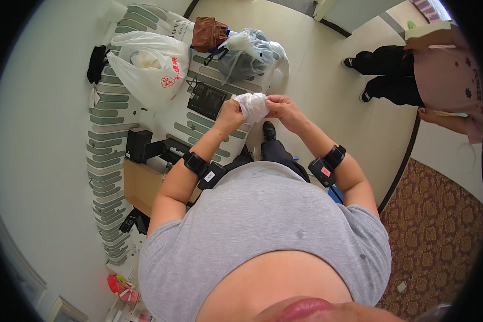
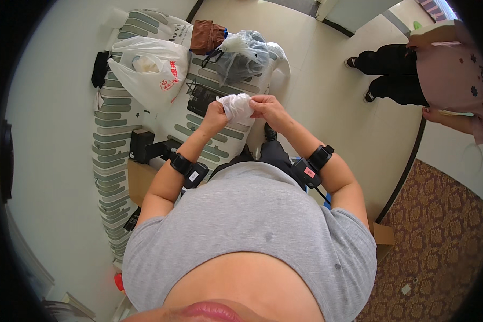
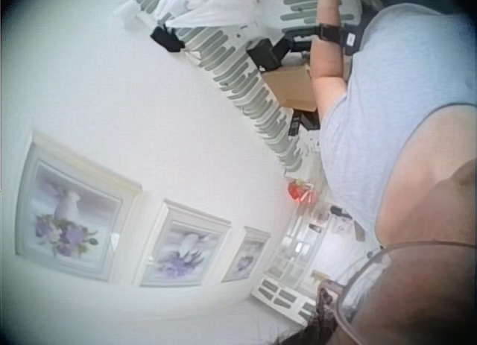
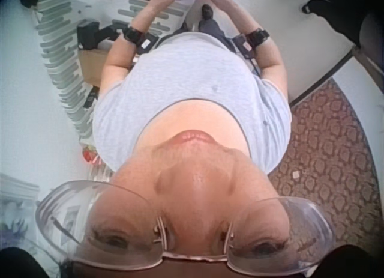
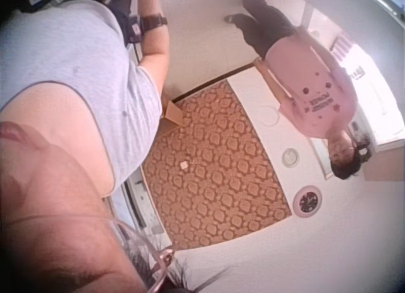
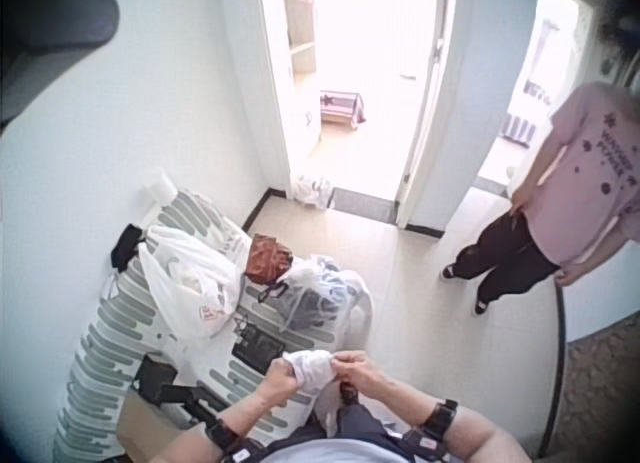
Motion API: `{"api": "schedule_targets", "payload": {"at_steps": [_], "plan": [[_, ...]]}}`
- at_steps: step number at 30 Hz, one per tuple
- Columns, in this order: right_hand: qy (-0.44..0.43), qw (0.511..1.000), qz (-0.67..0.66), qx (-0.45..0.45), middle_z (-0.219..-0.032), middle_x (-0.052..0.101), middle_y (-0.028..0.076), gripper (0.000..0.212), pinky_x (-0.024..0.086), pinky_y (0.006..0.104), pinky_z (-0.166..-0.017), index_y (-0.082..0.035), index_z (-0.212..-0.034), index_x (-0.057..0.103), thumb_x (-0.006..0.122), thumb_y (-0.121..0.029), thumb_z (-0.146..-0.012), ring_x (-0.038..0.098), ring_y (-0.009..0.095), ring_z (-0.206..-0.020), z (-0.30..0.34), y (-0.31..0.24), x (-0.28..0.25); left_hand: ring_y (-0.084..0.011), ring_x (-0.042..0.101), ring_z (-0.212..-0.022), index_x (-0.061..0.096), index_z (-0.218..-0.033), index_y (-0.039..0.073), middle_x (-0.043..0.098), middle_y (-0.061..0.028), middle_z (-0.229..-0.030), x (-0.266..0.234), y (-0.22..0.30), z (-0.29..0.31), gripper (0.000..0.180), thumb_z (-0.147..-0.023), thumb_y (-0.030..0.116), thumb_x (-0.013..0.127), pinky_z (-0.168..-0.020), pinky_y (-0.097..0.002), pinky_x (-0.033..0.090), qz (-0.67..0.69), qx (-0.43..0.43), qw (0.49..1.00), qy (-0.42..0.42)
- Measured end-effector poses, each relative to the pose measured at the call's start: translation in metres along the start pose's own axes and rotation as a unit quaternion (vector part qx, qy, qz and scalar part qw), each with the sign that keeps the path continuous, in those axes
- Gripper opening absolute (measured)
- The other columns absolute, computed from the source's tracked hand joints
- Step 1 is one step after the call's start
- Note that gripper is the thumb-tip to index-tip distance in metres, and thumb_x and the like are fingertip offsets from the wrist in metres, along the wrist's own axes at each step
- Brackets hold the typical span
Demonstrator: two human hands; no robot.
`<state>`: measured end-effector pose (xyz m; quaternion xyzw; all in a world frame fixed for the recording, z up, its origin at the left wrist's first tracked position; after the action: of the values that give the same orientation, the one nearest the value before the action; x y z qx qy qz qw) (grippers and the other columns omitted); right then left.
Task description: The person unboxes various electronic items and accessories, removing them from plastic wrapping and organizing them on a surface.
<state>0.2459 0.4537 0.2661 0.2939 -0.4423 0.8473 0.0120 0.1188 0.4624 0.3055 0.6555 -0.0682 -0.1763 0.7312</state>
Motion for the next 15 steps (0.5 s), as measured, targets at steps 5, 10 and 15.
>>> {"api": "schedule_targets", "payload": {"at_steps": [5,10,15], "plan": [[0.087,0.994,0.05,-0.043,-0.078,0.058,0.0,0.019,0.045,0.0248,-0.066,-0.004,-0.088,0.06,0.051,-0.02,-0.083,0.053,0.009,-0.069,0.001,-0.007,-0.022,-0.008,0.054,-0.062,0.061,-0.083,-0.001,0.062,-0.0073,-0.07,-0.011,-0.022,-0.002,0.018,-0.068,0.001,0.051,-0.058,-0.0239,0.044,-0.025,-0.003,0.999,0.023],[0.132,0.99,0.002,-0.046,-0.07,0.055,0.0,0.016,0.045,0.0246,-0.066,-0.006,-0.072,0.057,0.058,-0.02,-0.079,0.052,0.009,-0.067,0.007,-0.006,-0.044,-0.0071,0.052,-0.06,0.061,-0.085,-0.003,0.061,-0.0035,-0.07,-0.026,-0.033,0.0,0.022,-0.067,-0.002,0.047,-0.054,-0.0221,0.043,0.028,-0.009,0.999,0.042],[0.171,0.983,-0.058,-0.029,-0.075,0.055,0.001,0.015,0.046,0.0271,-0.067,-0.009,-0.07,0.053,0.057,-0.02,-0.08,0.053,0.011,-0.068,0.012,-0.004,-0.062,-0.0063,0.052,-0.07,0.057,-0.09,0.0,0.057,-0.0009,-0.079,-0.024,-0.026,-0.004,0.026,-0.069,-0.006,0.042,-0.062,-0.0191,0.041,0.155,-0.046,0.985,0.057]]}}
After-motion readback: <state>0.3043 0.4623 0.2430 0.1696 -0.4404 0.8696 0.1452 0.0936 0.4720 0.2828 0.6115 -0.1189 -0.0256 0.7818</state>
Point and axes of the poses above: each hand's wrist, its own z-axis away from the middle knuckle, its own x-axis out of the palm, y = z × x, the point moved 7 cm from there along -z, towards the middle knuckle
